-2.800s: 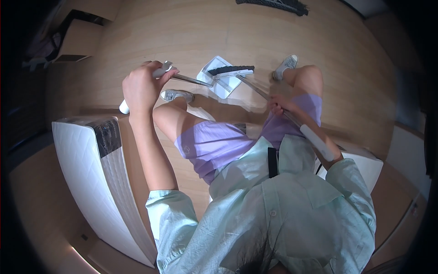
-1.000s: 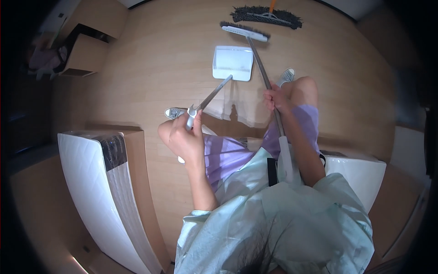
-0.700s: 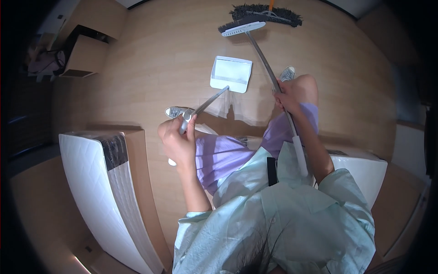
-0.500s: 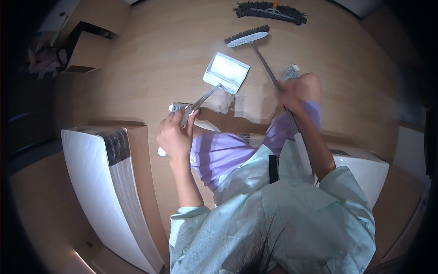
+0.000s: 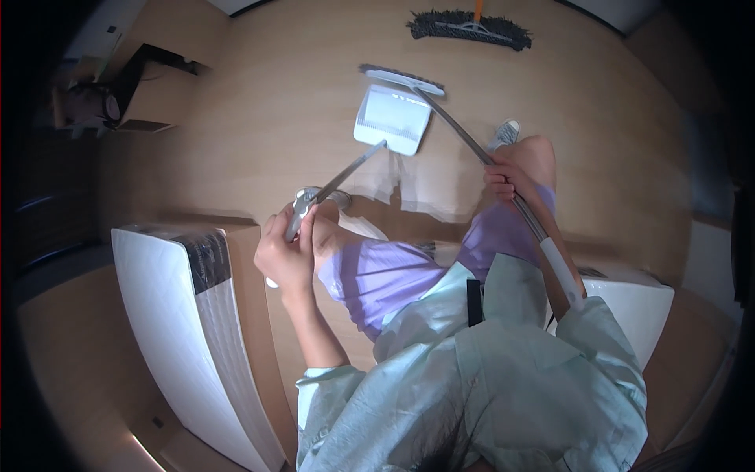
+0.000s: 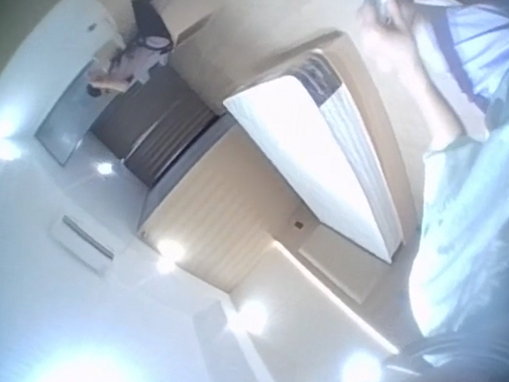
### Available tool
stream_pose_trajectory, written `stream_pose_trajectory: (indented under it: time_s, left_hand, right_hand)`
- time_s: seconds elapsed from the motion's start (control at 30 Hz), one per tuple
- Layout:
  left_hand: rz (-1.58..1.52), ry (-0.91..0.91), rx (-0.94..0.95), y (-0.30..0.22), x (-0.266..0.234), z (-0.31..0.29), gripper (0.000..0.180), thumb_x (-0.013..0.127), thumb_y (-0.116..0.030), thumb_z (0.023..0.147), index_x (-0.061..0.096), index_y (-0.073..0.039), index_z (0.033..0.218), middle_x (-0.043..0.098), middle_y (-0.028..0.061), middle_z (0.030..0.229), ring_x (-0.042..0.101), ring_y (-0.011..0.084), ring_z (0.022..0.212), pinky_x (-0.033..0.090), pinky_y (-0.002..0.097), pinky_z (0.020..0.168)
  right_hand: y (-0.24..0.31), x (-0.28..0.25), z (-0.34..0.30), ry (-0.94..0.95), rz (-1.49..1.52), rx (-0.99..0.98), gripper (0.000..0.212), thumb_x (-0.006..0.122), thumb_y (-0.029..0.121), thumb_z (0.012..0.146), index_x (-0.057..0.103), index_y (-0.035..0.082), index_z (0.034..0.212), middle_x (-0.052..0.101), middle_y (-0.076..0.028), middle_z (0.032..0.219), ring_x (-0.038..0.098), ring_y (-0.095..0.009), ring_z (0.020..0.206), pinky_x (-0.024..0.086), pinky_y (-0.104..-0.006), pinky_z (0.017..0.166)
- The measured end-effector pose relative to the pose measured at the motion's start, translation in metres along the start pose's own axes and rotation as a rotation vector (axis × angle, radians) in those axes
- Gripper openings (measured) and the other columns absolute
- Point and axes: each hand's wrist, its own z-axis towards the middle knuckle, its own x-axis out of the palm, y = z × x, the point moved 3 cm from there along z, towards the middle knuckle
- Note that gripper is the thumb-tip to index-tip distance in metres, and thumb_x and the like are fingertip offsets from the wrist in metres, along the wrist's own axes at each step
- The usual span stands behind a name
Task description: The person assembles a floor wiper by attaching the brush head to the handle and then places the assembled wiper into a dustpan.
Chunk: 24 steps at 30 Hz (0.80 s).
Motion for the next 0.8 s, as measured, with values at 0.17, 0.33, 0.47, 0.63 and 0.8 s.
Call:
stream_pose_trajectory:
  time_s: [0.17,0.33,0.47,0.63,0.8]
  left_hand:
    - [0.044,0.056,0.026,0.0,-0.035,0.029,0.041,0.085,-0.038,0.076,0.076,-0.002,0.093,0.07,0.0109,0.079,0.067,0.0263,0.062,0.052,0.033,0.059]
    - [0.068,0.218,0.011,0.029,-0.023,0.039,0.043,0.086,-0.041,0.075,0.077,-0.003,0.093,0.071,0.014,0.077,0.069,0.0314,0.067,0.054,0.0371,0.064]
    - [-0.017,0.249,-0.009,0.006,0.027,0.06,0.045,0.083,-0.047,0.076,0.078,-0.006,0.093,0.069,0.0133,0.068,0.068,0.031,0.062,0.053,0.0374,0.061]
    - [0.056,0.178,-0.095,-0.007,0.015,0.054,0.039,0.079,-0.045,0.08,0.078,-0.008,0.093,0.071,0.0121,0.074,0.069,0.0326,0.066,0.053,0.0395,0.061]
    - [-0.013,0.193,-0.039,-0.034,0.01,0.068,0.03,0.079,-0.037,0.079,0.073,-0.008,0.087,0.069,0.0115,0.083,0.068,0.0349,0.073,0.053,0.0448,0.063]
  right_hand:
    - [0.008,-0.025,0.05,-0.012,0.102,0.142,0.01,0.056,0.012,0.099,0.049,0.015,0.093,0.044,0.006,0.063,0.04,0.0,0.045,0.033,-0.0155,0.036]
    - [-0.009,-0.07,0.106,-0.006,0.157,0.307,0.022,0.056,0.018,0.099,0.051,0.014,0.077,0.05,0.004,0.062,0.044,-0.004,0.045,0.037,-0.0198,0.038]
    - [-0.023,-0.146,0.091,-0.156,-0.465,0.177,0.03,0.055,0.023,0.097,0.049,0.016,0.068,0.052,0.001,0.061,0.048,-0.013,0.045,0.04,-0.0306,0.04]
    - [-0.072,-0.013,0.049,0.085,0.07,0.307,0.031,0.055,0.022,0.097,0.044,0.017,0.068,0.043,0.005,0.059,0.044,-0.005,0.047,0.035,-0.0225,0.039]
    - [-0.021,-0.001,-0.008,0.243,0.709,0.434,0.013,0.055,0.004,0.095,0.048,0.002,0.083,0.049,-0.004,0.076,0.049,-0.006,0.052,0.049,-0.019,0.046]
